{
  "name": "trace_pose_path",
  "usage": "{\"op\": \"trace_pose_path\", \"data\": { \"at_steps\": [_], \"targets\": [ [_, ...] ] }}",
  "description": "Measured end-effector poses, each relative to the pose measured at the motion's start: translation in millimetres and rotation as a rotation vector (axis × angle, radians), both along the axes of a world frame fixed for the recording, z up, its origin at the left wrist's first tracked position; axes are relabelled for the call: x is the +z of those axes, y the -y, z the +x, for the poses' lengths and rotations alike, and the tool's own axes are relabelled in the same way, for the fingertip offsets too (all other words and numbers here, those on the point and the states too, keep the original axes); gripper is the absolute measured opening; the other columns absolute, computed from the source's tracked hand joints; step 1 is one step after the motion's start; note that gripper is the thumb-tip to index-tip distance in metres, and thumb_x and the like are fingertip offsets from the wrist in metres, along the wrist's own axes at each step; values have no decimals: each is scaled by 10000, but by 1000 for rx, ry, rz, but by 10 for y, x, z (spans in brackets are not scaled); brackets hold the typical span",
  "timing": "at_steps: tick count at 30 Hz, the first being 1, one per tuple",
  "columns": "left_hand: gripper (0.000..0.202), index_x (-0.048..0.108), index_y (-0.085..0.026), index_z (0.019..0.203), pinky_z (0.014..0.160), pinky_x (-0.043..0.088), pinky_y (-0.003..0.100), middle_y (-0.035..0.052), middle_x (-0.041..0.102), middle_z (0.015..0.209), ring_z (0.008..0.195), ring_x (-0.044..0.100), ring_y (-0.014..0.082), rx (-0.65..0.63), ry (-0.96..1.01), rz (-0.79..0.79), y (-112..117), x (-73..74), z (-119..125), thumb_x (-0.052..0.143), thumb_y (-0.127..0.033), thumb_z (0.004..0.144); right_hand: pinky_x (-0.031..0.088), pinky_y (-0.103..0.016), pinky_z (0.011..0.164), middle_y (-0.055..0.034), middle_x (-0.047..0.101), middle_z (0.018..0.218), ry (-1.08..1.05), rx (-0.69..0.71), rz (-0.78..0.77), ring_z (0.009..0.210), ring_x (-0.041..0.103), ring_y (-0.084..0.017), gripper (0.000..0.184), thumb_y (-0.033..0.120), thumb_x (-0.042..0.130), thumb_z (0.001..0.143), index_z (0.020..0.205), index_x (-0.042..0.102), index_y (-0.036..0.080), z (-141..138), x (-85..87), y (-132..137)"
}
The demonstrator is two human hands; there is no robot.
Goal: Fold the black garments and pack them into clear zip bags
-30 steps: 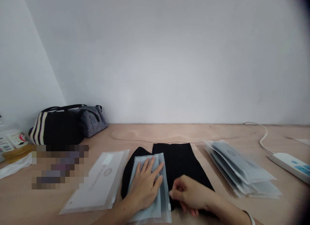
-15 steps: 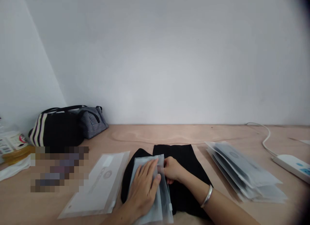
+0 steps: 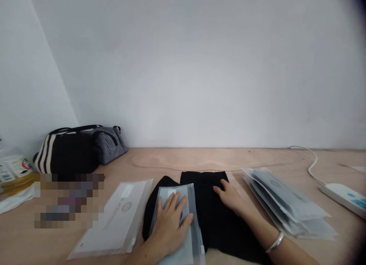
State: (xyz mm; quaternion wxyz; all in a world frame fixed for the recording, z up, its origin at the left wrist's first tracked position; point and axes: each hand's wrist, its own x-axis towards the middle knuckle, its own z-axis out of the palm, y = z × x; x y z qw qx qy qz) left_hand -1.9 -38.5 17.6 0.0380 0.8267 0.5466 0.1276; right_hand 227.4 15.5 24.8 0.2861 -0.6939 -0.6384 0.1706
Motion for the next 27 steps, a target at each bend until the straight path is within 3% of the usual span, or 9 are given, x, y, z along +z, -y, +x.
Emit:
{"op": "trace_pose_path", "data": {
  "at_steps": [5, 10, 12, 14, 17, 20, 22, 27],
  "targets": [
    [525, 360, -259, 1294, 951, -6, 650, 79, 309, 1375, 1263, 226, 312, 28, -14, -15, 33, 37, 34, 274, -522, 848, 425, -277, 619, -104, 634, 823, 46, -141, -42, 766, 602, -217, 272, 329, 410, 792, 893, 558, 125, 369, 6, -249],
    [495, 416, -280, 1257, 963, 10, 625, 65, 345, 1359, 1264, 221, 307, 92, 13, -13, 55, 39, 52, 329, -512, 830, 378, -370, 791, -208, 541, 1063, 198, -205, 70, 1009, 506, -299, 394, 303, 420, 809, 1121, 465, 65, 164, 138, -168],
    [468, 459, -282, 1224, 975, 59, 596, 68, 366, 1344, 1261, 224, 305, 138, 33, 14, 39, 45, 41, 355, -498, 822, 328, -410, 868, -197, 486, 1160, 338, -105, 168, 1095, 435, -305, 419, 334, 386, 831, 1179, 437, 105, 24, 172, -42],
    [418, 504, -266, 1178, 972, 147, 556, 79, 381, 1327, 1248, 244, 303, 183, 57, 48, 3, 57, 4, 397, -436, 811, 259, -442, 937, -148, 453, 1235, 494, 92, 238, 1164, 367, -295, 440, 409, 361, 840, 1202, 447, 175, -79, 151, 70],
    [384, 537, -227, 1116, 928, 288, 467, 93, 373, 1303, 1208, 300, 291, 238, 128, 77, -86, 73, -110, 468, -232, 738, 145, -515, 978, -93, 374, 1335, 613, 283, 183, 1237, 265, -301, 510, 517, 307, 837, 1269, 397, 262, -135, 25, 157],
    [495, 526, -203, 1078, 905, 348, 390, 93, 388, 1240, 1133, 395, 258, 240, 272, 54, -190, 90, -269, 466, -55, 610, 99, -563, 965, -97, 324, 1368, 634, 298, 98, 1253, 230, -318, 544, 546, 236, 846, 1312, 330, 282, -119, -96, 163],
    [523, 506, -203, 1063, 860, 398, 343, 78, 436, 1162, 1031, 485, 211, 217, 427, 20, -246, 135, -389, 426, -18, 581, 88, -570, 962, -99, 304, 1377, 629, 298, 90, 1259, 213, -324, 553, 552, 228, 845, 1320, 314, 281, -107, -126, 155],
    [405, 427, -170, 1098, 577, 497, 291, 31, 597, 827, 661, 610, 174, 253, 825, -227, -275, 445, -858, 439, -179, 694, 79, -567, 967, -107, 302, 1376, 609, 297, 100, 1259, 214, -323, 548, 539, 246, 848, 1321, 315, 270, -119, -103, 161]
  ]
}}
